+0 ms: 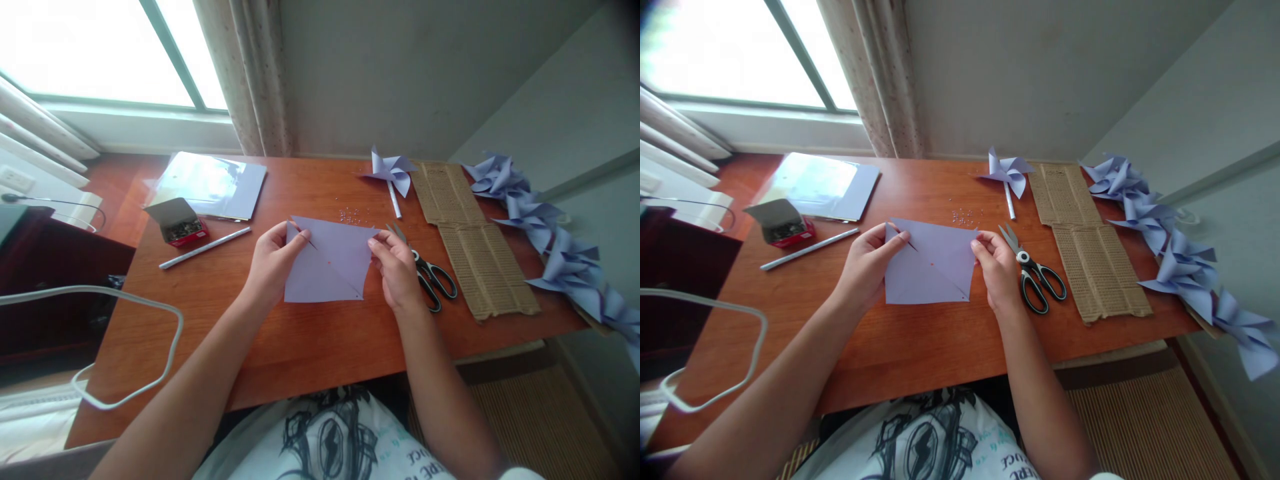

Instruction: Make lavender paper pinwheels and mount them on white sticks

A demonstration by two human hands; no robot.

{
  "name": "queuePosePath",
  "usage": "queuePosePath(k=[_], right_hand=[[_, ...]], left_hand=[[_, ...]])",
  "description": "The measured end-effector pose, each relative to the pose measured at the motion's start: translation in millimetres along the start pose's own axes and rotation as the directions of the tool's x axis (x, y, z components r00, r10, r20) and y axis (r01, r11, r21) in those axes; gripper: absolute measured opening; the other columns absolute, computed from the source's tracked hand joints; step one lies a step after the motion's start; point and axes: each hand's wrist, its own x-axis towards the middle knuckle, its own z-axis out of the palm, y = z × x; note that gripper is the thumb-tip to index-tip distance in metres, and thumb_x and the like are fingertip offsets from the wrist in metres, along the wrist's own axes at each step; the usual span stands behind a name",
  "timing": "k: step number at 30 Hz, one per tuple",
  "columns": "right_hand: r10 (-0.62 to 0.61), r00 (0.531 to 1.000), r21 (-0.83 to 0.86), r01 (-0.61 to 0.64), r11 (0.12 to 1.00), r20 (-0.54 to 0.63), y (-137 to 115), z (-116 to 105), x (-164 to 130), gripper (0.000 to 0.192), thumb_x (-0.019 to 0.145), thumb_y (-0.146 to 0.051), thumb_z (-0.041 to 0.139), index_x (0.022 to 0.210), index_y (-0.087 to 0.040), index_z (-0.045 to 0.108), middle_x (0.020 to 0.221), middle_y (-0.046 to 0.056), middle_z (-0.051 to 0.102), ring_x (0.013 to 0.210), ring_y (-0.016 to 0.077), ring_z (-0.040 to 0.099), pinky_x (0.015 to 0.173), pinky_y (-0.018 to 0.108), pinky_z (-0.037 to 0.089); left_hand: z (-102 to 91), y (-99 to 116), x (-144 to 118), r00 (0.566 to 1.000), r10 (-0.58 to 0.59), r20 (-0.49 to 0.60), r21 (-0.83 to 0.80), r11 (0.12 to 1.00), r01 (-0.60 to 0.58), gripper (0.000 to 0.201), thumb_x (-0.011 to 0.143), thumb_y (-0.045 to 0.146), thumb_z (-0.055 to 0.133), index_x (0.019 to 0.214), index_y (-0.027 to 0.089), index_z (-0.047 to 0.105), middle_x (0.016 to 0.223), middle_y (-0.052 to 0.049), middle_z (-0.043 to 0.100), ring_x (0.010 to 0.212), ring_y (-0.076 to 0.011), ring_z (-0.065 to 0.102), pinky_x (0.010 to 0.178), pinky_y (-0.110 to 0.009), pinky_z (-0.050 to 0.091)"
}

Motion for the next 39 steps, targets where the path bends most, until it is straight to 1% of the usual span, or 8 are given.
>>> queuePosePath(k=[4, 7, 10, 15, 19, 23, 28, 39], right_hand=[[-0.217, 0.971, -0.069, 0.211, 0.975, -0.101, -4, -8, 3, 0.024, 0.079, -0.032, 0.073, 0.100, -0.022, 0.068, 0.094, 0.001, 0.068, 0.081, 0.0146, 0.063, 0.070, 0.027, 0.049], [-0.434, 0.896, -0.230, 0.405, 0.885, -0.092, -24, -12, -2, 0.017, 0.086, -0.028, 0.070, 0.102, -0.024, 0.069, 0.098, 0.003, 0.070, 0.090, 0.0180, 0.066, 0.081, 0.033, 0.052], [-0.493, 0.862, -0.415, 0.495, 0.763, 0.121, -49, -4, -8, 0.010, 0.092, -0.028, 0.065, 0.100, -0.026, 0.071, 0.096, 0.004, 0.073, 0.089, 0.0206, 0.068, 0.079, 0.036, 0.053], [-0.341, 0.764, -0.508, 0.627, 0.591, 0.547, -57, 26, 2, 0.010, 0.089, -0.021, 0.068, 0.097, -0.024, 0.072, 0.098, 0.003, 0.074, 0.087, 0.0198, 0.069, 0.079, 0.034, 0.054], [-0.243, 0.781, -0.460, 0.554, 0.693, 0.575, -37, 34, 15, 0.007, 0.088, -0.023, 0.067, 0.092, -0.024, 0.073, 0.091, 0.002, 0.076, 0.082, 0.0188, 0.071, 0.075, 0.032, 0.055], [-0.209, 0.831, -0.380, 0.440, 0.814, 0.515, -21, 28, 19, 0.006, 0.088, -0.026, 0.068, 0.088, -0.023, 0.073, 0.088, 0.001, 0.076, 0.083, 0.0192, 0.071, 0.075, 0.032, 0.055], [-0.186, 0.868, -0.337, 0.365, 0.868, 0.461, -16, 24, 19, 0.005, 0.087, -0.027, 0.071, 0.089, -0.023, 0.073, 0.090, 0.002, 0.076, 0.084, 0.0192, 0.071, 0.077, 0.033, 0.056], [-0.137, 0.878, -0.172, 0.238, 0.956, 0.458, -21, 31, 10, 0.021, 0.080, -0.043, 0.080, 0.086, -0.024, 0.073, 0.089, 0.002, 0.076, 0.085, 0.0198, 0.072, 0.079, 0.035, 0.059]], left_hand=[[-2.9, -4, 1, 0.992, 0.126, 0.022, 0.203, 0.971, -0.128, 0.028, 0.082, 0.039, 0.072, 0.070, 0.019, 0.056, 0.063, 0.003, 0.050, 0.055, -0.0107, 0.043, 0.047, -0.021, 0.033], [-2.9, -5, 2, 0.977, 0.208, 0.053, 0.349, 0.913, -0.213, 0.026, 0.084, 0.036, 0.068, 0.068, 0.019, 0.056, 0.063, 0.003, 0.046, 0.057, -0.0110, 0.040, 0.048, -0.021, 0.030], [-1.1, -5, 1, 0.962, 0.257, 0.092, 0.437, 0.858, -0.271, 0.024, 0.085, 0.035, 0.066, 0.069, 0.019, 0.057, 0.062, 0.004, 0.044, 0.058, -0.0114, 0.039, 0.049, -0.022, 0.029], [-0.8, -5, 0, 0.940, 0.274, 0.205, 0.530, 0.776, -0.342, 0.022, 0.087, 0.032, 0.064, 0.071, 0.018, 0.059, 0.062, 0.004, 0.046, 0.059, -0.0114, 0.040, 0.053, -0.022, 0.031], [-4.1, -9, 2, 0.921, 0.245, 0.301, 0.586, 0.715, -0.382, 0.015, 0.090, 0.030, 0.060, 0.086, 0.018, 0.068, 0.070, 0.002, 0.061, 0.065, -0.0135, 0.052, 0.058, -0.023, 0.039], [-4.3, -7, 1, 0.918, 0.354, 0.181, 0.621, 0.683, -0.386, 0.023, 0.088, 0.028, 0.064, 0.110, 0.020, 0.067, 0.093, -0.003, 0.072, 0.081, -0.0178, 0.065, 0.072, -0.027, 0.049], [3.0, 4, -10, 0.789, 0.607, 0.094, 0.714, 0.512, -0.478, 0.014, 0.090, 0.020, 0.061, 0.102, 0.020, 0.067, 0.096, -0.005, 0.072, 0.083, -0.0174, 0.063, 0.078, -0.030, 0.049], [11.1, -5, -11, 0.932, 0.343, 0.116, 0.448, 0.820, -0.357, 0.013, 0.089, 0.030, 0.067, 0.092, 0.019, 0.071, 0.084, -0.003, 0.074, 0.074, -0.0152, 0.066, 0.065, -0.025, 0.050]])
